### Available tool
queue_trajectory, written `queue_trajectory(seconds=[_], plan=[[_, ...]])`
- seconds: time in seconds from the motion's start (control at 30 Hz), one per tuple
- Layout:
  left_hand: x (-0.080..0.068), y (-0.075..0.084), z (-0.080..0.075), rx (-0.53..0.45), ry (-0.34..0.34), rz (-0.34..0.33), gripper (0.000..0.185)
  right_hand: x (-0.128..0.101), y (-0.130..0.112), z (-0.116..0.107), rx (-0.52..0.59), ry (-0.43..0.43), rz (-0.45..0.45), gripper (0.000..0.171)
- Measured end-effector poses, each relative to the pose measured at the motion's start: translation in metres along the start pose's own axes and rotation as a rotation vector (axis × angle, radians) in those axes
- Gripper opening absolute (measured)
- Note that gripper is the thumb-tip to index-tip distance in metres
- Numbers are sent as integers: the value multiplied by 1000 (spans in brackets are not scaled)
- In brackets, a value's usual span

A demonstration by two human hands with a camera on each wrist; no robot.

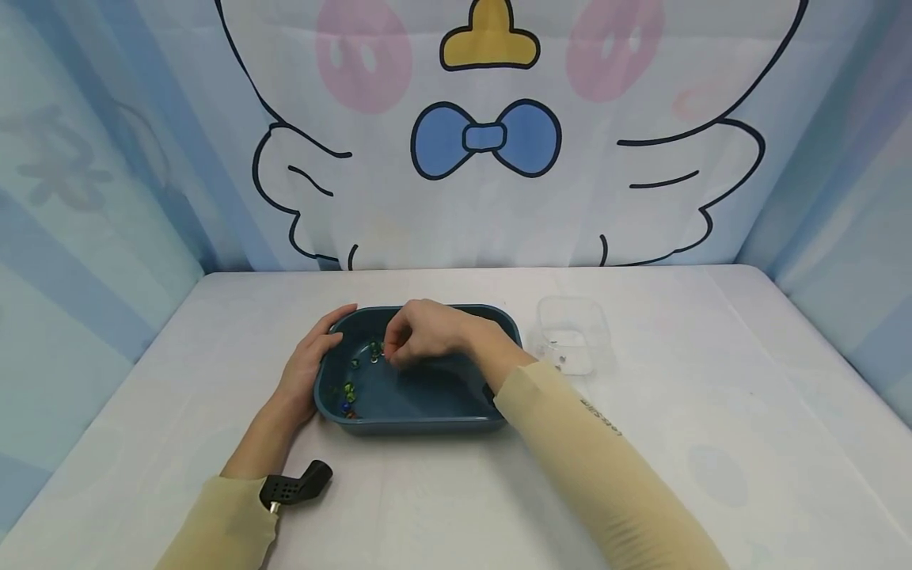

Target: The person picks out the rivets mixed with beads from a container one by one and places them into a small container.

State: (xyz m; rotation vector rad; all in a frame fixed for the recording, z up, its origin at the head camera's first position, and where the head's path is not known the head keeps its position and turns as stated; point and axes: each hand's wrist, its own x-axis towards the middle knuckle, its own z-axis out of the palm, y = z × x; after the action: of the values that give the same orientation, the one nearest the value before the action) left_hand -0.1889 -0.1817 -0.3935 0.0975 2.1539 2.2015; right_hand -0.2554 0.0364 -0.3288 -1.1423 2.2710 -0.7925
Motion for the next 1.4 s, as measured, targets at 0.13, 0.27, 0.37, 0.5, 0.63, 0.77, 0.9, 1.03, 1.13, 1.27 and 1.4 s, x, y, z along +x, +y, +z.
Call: queue_trajectory(seconds=[0.13, 0.27, 0.37, 0.5, 0.63, 0.77, 0.9, 1.03, 1.13, 1.27, 1.4], plan=[[0, 1, 1, -7, -5, -6, 50, -3, -2, -3, 13, 39, -30, 8], [0, 2, 2, -1, -5, -8, 49, -5, -2, -5, 36, 74, -54, 9], [1, 2, 3, 6, -1, -9, 49, -7, -2, -6, 66, 99, -60, 8], [1, 2, 4, 3, -2, -9, 49, -10, -4, -8, 98, 136, -66, 7], [1, 3, 4, 1, -1, -9, 49, -12, -7, -10, 114, 167, -79, 6], [1, 2, 3, 5, 6, -7, 49, -15, -10, -14, 143, 199, -70, 7], [0, 1, 2, 15, 12, -6, 49, -18, -13, -19, 165, 238, -57, 10], [0, 0, 1, 11, 12, -2, 49, -23, -17, -23, 164, 261, -64, 8], [0, 0, 0, 5, 8, 2, 49, -27, -20, -26, 170, 269, -68, 7], [-1, -1, -1, 8, 10, 4, 49, -32, -22, -29, 187, 287, -85, 8], [0, -1, 0, 8, 9, 8, 49, -38, -24, -32, 200, 316, -110, 9]])
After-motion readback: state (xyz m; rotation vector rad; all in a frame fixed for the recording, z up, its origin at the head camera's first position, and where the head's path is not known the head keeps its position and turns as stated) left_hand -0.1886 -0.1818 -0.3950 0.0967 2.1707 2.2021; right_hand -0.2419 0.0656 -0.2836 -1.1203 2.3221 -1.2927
